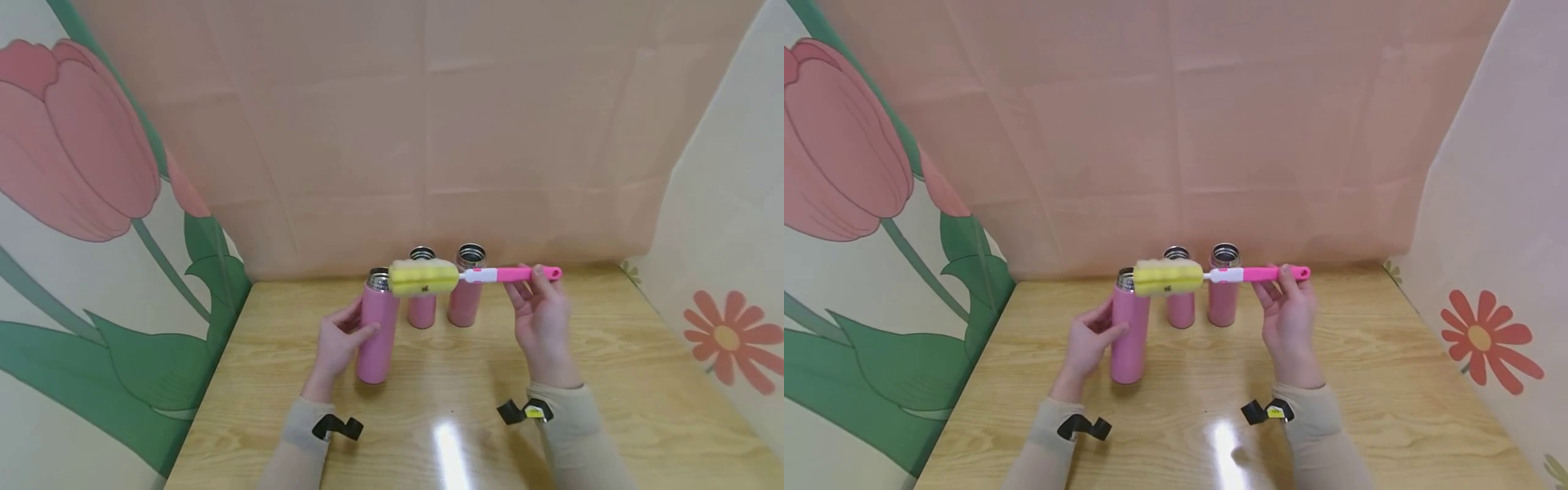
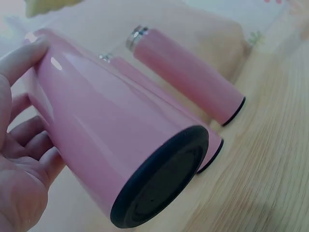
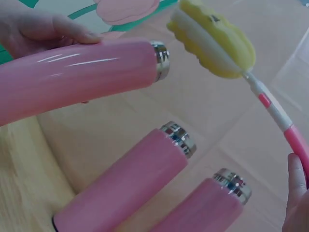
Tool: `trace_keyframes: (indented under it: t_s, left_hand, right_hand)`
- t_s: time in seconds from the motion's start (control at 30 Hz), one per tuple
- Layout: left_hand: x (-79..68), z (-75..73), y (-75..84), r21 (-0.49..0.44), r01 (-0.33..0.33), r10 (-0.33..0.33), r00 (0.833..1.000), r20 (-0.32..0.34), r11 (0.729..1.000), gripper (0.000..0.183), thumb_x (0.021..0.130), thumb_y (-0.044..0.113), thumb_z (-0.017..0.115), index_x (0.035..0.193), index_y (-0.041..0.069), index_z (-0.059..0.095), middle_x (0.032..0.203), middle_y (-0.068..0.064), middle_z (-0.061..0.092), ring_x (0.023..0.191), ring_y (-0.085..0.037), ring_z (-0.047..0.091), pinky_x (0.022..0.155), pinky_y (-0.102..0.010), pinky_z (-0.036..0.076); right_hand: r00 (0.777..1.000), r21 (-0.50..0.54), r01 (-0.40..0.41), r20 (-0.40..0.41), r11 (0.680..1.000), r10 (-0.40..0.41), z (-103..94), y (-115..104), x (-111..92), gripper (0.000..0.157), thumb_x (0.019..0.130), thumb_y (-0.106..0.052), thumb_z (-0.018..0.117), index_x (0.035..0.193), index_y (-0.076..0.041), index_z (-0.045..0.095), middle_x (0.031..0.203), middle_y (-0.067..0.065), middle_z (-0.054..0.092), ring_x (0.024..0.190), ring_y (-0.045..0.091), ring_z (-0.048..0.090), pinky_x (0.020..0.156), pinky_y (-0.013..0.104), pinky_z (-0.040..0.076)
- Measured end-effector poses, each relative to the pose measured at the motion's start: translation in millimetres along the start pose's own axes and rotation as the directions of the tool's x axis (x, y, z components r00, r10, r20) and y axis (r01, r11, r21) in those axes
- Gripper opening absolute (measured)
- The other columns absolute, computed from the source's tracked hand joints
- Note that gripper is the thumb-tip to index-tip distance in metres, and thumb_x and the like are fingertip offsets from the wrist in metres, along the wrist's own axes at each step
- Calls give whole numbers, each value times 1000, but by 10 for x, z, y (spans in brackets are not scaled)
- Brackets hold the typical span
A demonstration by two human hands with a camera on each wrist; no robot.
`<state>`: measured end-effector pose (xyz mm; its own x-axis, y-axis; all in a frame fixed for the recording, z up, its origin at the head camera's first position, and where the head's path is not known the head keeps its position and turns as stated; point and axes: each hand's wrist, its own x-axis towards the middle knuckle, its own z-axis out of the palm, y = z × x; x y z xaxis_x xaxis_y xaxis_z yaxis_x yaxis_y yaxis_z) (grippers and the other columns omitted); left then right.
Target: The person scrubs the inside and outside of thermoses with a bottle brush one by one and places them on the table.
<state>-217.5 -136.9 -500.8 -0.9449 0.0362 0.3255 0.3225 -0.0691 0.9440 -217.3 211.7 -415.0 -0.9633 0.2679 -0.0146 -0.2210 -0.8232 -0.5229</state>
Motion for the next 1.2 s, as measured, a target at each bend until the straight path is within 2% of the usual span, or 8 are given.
trace_keyframes:
  t_s: [0.1,0.2,0.3,0.57,0.67,0.8,0.93,1.2]
  left_hand:
    - [8,63,2,-58,8,-8,1000,-4,998,65,88,-2,85,147,-1,59,140,-23,66,121,-24,70,101,-33,58]
    - [9,131,23,-112,26,-28,1000,-13,993,64,89,-3,83,148,-3,57,140,-25,65,120,-23,70,101,-34,58]
    - [15,188,42,-143,47,-52,998,-30,989,64,89,-2,83,148,-4,57,138,-26,66,118,-22,71,100,-34,58]
    - [8,276,17,-204,72,-78,997,-18,976,62,91,0,83,147,-5,56,137,-29,66,115,-21,73,100,-36,59]
    - [1,292,-1,-210,87,-90,996,-3,974,64,91,4,85,147,-5,56,136,-29,66,115,-22,72,100,-36,59]
    - [-15,313,-11,-210,101,-101,995,10,973,67,90,6,87,147,-5,55,136,-29,67,116,-21,72,100,-35,59]
    - [-26,327,3,-216,90,-86,996,29,972,66,90,6,86,148,-5,55,138,-28,66,118,-20,71,101,-34,58]
    - [-28,323,5,-240,91,-80,995,58,967,64,93,7,84,149,-3,55,136,-25,68,119,-19,70,101,-35,58]
  right_hand:
    - [999,-8,-30,15,1000,30,-72,46,33,9,107,-12,64,109,-6,58,111,11,65,96,25,72,94,38,62]
    - [999,-25,-50,21,998,50,-124,77,58,7,108,-12,62,106,-7,59,111,10,65,97,26,74,95,37,61]
    - [996,-26,-82,23,996,83,-164,89,83,7,108,-13,64,110,-8,59,114,11,67,100,26,74,96,37,60]
    - [984,112,-179,-5,977,181,-304,91,102,8,107,-8,64,113,-8,59,109,12,71,100,27,73,99,36,59]
    - [982,119,-186,2,975,187,-345,105,108,2,110,-9,59,111,-8,59,107,12,71,100,25,73,102,35,58]
    - [981,127,-192,-4,973,194,-375,129,113,2,111,-9,57,112,-8,58,107,11,70,100,24,72,102,33,57]
    - [982,108,-182,-23,977,186,-382,150,114,9,109,-9,61,116,-7,56,109,10,69,101,23,72,102,32,56]
    - [987,83,-158,-21,984,161,-391,172,130,9,108,-10,63,113,-8,56,106,11,70,99,23,72,101,33,57]
